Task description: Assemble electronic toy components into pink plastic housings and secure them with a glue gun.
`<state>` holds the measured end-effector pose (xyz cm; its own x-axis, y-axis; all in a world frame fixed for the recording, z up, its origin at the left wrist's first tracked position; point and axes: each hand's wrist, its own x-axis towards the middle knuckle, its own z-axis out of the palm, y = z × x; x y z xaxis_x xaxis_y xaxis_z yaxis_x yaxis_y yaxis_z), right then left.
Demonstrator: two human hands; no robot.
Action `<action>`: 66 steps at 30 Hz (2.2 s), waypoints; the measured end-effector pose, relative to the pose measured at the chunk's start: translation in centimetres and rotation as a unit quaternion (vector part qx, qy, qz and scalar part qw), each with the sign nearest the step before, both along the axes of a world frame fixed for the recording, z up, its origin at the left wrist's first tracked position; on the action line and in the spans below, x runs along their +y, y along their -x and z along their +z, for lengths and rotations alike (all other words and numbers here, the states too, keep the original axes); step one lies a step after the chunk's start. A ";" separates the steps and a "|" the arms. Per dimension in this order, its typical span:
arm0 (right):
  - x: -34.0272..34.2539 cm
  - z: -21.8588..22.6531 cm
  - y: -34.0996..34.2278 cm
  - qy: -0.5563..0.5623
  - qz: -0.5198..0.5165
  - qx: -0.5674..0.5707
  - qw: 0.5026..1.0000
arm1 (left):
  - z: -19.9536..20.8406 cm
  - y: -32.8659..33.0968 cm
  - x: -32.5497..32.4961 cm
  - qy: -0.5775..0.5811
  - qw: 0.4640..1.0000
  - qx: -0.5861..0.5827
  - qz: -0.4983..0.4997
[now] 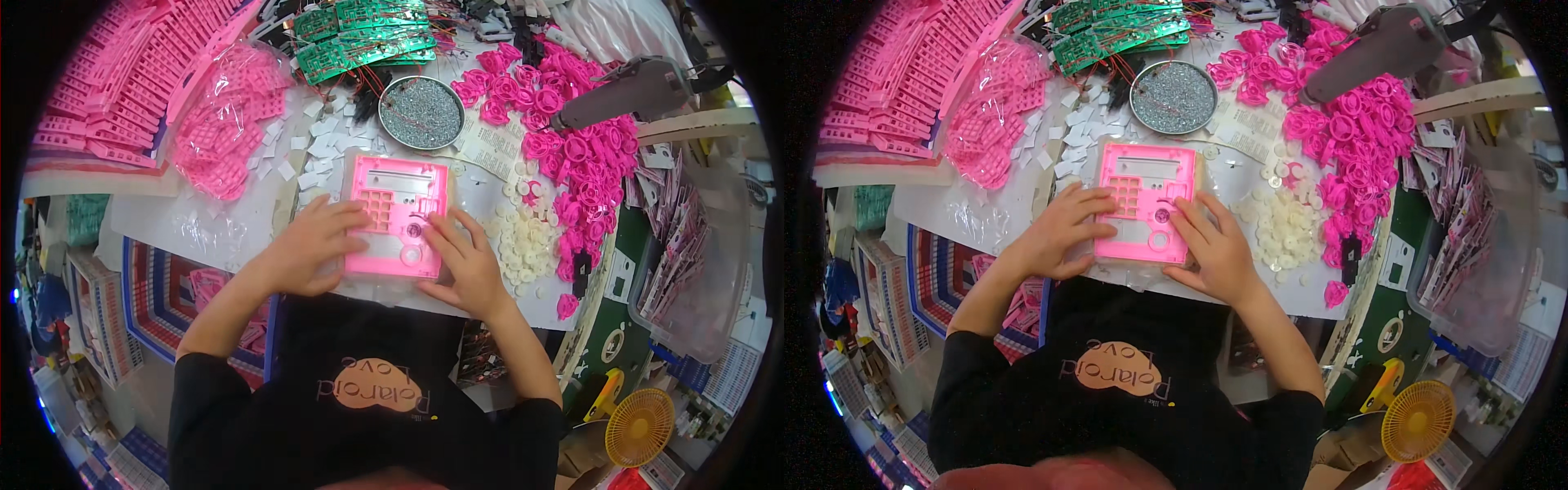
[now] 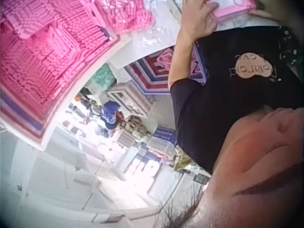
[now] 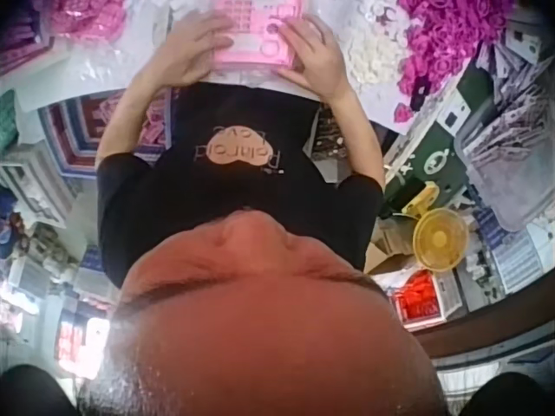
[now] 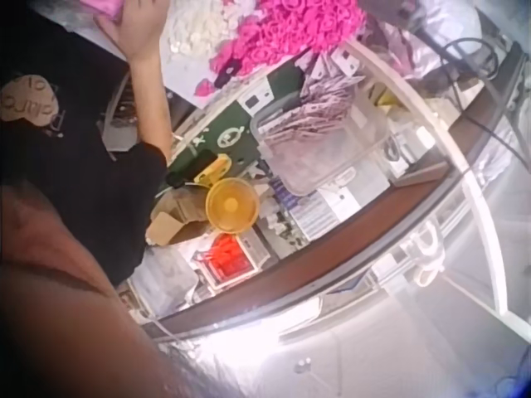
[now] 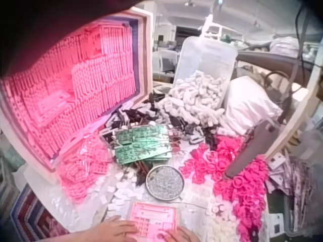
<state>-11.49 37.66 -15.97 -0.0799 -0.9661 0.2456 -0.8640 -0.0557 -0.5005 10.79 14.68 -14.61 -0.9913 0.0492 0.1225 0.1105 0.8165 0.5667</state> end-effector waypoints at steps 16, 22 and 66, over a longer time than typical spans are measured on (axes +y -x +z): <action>2.7 0.5 5.7 -0.153 -0.270 0.013 0.950 | -1.0 3.6 4.1 0.030 1.000 0.002 0.010; 2.0 -1.3 4.9 -0.076 -0.255 0.083 0.960 | -1.2 3.6 4.4 0.014 1.000 -0.002 0.018; -5.9 -0.9 -3.3 0.001 -0.205 0.050 0.978 | -1.0 9.5 -1.5 -0.049 0.987 0.040 0.147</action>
